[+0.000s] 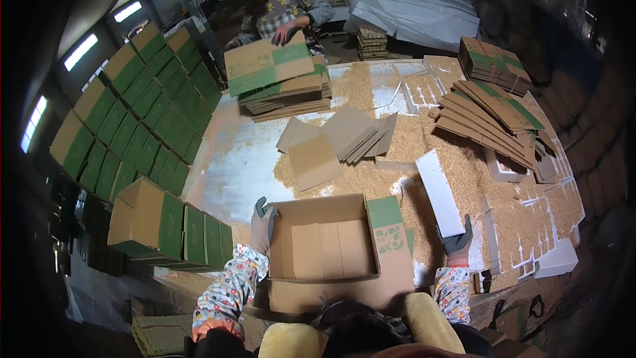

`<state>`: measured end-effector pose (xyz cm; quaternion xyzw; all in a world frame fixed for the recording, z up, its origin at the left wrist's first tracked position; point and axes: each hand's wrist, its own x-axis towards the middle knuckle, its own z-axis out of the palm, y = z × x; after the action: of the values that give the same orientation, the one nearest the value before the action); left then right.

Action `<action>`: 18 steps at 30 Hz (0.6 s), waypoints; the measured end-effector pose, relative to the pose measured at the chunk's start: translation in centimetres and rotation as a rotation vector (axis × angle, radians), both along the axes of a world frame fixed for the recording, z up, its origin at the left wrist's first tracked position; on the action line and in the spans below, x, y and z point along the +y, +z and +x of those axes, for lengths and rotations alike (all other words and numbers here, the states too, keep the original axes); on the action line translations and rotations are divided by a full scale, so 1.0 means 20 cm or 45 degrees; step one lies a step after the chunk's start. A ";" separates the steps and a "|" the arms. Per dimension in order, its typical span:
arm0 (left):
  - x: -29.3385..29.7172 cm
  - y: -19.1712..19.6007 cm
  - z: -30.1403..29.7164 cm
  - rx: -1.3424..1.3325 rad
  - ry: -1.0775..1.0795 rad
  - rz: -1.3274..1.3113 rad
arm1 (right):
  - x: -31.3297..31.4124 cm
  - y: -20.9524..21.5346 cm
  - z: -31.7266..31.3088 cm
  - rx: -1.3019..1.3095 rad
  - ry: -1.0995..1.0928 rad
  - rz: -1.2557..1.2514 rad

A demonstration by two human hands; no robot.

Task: The person folds flat cardboard sheets to assemble boxes, places styrofoam trays filled with eggs and cardboard dividers into the boxes, and stacks the assembled boxes onto a pile.

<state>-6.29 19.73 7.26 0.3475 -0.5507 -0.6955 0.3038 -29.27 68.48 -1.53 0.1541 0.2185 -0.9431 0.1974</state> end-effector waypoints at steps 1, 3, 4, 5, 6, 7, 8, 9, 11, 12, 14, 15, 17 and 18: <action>0.00 -0.02 -0.02 -0.019 -0.341 -0.478 | 0.03 0.14 0.10 0.015 0.076 0.023; -0.03 -0.02 -0.07 0.070 -0.623 -0.816 | 0.03 0.44 0.24 0.032 0.263 0.077; -0.03 -0.08 -0.13 0.164 -0.576 -0.661 | 0.01 0.55 0.28 0.035 0.363 0.119; -0.05 -0.13 -0.20 0.277 -0.666 -0.526 | 0.02 0.61 0.29 0.108 0.404 0.221; -0.06 -0.16 -0.27 0.397 -0.748 -0.394 | 0.00 0.73 0.31 0.143 0.542 0.406; -0.01 -0.11 -0.37 0.447 -0.620 0.311 | -0.01 0.82 0.33 0.232 0.590 0.457; 0.07 -0.07 -0.50 0.486 -0.495 1.016 | -0.01 0.92 0.34 0.324 0.619 0.511; 0.07 -0.16 -0.55 0.466 -0.450 0.868 | -0.09 1.00 0.37 0.654 0.696 0.740; -0.10 -0.46 -0.56 0.466 -0.427 0.610 | -0.37 1.17 0.40 0.562 0.869 0.632; -0.13 -0.57 -0.55 0.481 -0.491 0.522 | -0.48 1.20 0.39 0.562 0.909 0.655; 0.29 -0.02 -0.62 0.305 -0.386 0.900 | -0.42 1.18 0.32 2.490 0.788 1.888; 0.20 0.01 -0.51 0.351 -0.527 1.065 | -0.48 1.10 0.34 2.530 0.753 1.795; 0.15 -0.05 -0.44 0.183 -0.600 0.794 | -0.54 1.02 0.40 2.506 0.934 2.023; 0.11 -0.06 -0.43 0.048 -0.711 0.476 | -0.59 0.97 0.42 2.650 0.978 2.196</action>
<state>-14.95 22.03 6.16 0.2199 -0.4819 -0.8471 0.0427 -20.94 56.69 17.91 -0.6030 0.7927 -0.0828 0.0340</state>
